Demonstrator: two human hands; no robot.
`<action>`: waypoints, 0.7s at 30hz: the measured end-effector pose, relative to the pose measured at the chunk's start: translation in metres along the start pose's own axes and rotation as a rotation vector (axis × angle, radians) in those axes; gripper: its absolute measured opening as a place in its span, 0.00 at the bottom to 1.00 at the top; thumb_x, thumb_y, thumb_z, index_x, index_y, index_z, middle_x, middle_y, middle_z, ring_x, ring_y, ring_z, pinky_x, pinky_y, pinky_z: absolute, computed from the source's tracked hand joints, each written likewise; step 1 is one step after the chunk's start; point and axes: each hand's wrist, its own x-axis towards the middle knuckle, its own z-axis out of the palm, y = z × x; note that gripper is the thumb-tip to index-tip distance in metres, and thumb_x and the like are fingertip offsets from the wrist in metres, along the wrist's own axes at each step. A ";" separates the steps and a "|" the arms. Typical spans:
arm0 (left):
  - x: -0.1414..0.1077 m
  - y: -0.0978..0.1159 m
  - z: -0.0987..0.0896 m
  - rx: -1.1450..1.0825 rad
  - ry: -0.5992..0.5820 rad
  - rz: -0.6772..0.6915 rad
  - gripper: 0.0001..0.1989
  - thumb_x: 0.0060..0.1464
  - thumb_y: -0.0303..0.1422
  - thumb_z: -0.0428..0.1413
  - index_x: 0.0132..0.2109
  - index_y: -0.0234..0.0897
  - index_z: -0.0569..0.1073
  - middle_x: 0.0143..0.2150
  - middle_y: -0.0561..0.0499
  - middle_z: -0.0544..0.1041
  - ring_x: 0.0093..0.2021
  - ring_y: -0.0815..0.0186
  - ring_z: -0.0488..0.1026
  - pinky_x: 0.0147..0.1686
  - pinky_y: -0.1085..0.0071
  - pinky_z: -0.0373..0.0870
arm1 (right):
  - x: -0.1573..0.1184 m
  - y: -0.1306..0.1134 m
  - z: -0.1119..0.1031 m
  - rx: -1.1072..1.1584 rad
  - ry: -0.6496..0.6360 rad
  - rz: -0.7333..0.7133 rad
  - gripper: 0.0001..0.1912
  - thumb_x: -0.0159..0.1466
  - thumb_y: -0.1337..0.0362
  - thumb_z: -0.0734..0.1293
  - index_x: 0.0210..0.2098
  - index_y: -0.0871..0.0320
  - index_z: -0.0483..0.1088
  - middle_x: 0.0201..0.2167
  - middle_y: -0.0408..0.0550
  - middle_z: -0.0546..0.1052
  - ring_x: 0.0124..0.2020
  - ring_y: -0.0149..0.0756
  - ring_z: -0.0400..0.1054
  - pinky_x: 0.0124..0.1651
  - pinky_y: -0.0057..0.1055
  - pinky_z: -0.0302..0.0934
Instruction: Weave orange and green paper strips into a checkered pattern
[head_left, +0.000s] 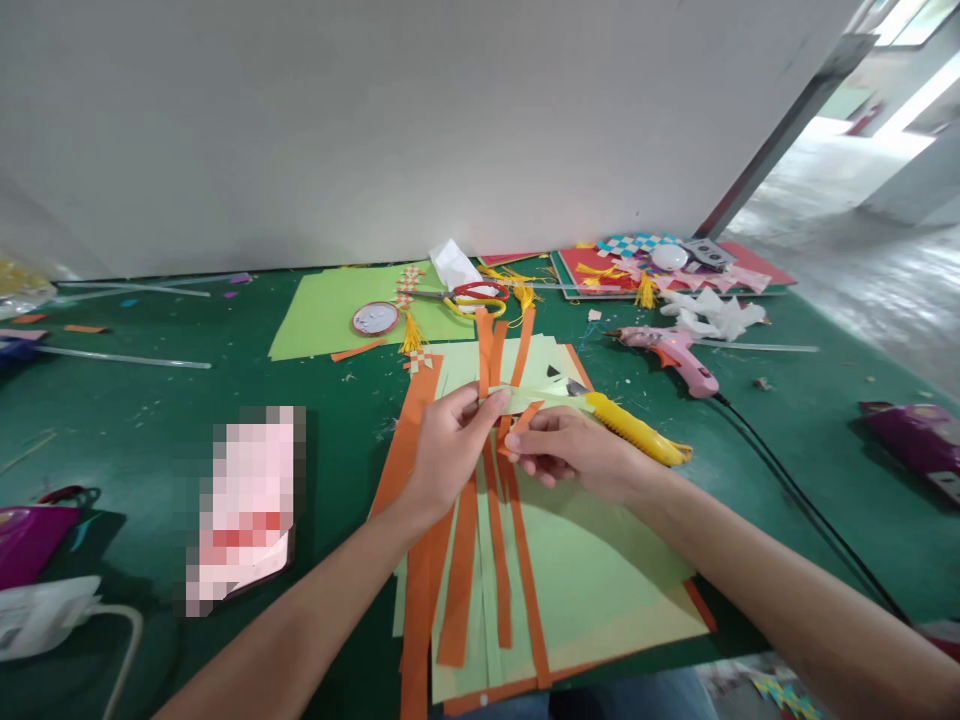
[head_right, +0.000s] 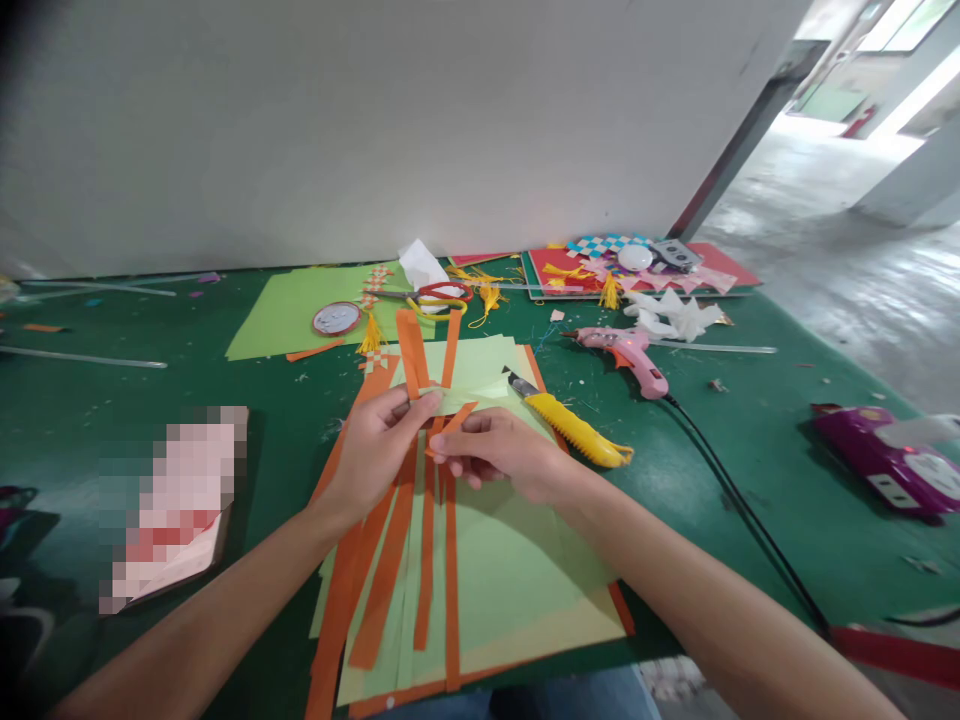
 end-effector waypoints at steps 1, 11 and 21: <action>0.000 0.001 0.000 0.014 -0.010 0.009 0.26 0.53 0.45 0.59 0.21 0.38 0.53 0.20 0.59 0.50 0.20 0.73 0.48 0.20 0.71 0.45 | -0.001 -0.001 0.000 -0.009 -0.001 0.003 0.16 0.53 0.54 0.74 0.24 0.61 0.73 0.18 0.40 0.71 0.16 0.22 0.60 0.18 0.25 0.43; 0.001 -0.001 0.000 0.033 -0.016 -0.015 0.28 0.53 0.46 0.59 0.22 0.39 0.50 0.21 0.59 0.46 0.21 0.72 0.45 0.20 0.71 0.43 | -0.001 0.001 0.000 -0.133 0.090 -0.033 0.13 0.56 0.57 0.72 0.21 0.58 0.72 0.16 0.39 0.68 0.15 0.24 0.59 0.19 0.28 0.46; 0.003 -0.007 -0.001 -0.013 0.015 -0.036 0.26 0.53 0.46 0.59 0.23 0.38 0.52 0.22 0.58 0.49 0.22 0.72 0.47 0.21 0.72 0.45 | -0.001 0.000 0.000 -0.156 0.238 -0.093 0.18 0.54 0.54 0.73 0.19 0.59 0.69 0.16 0.40 0.69 0.14 0.24 0.58 0.19 0.28 0.44</action>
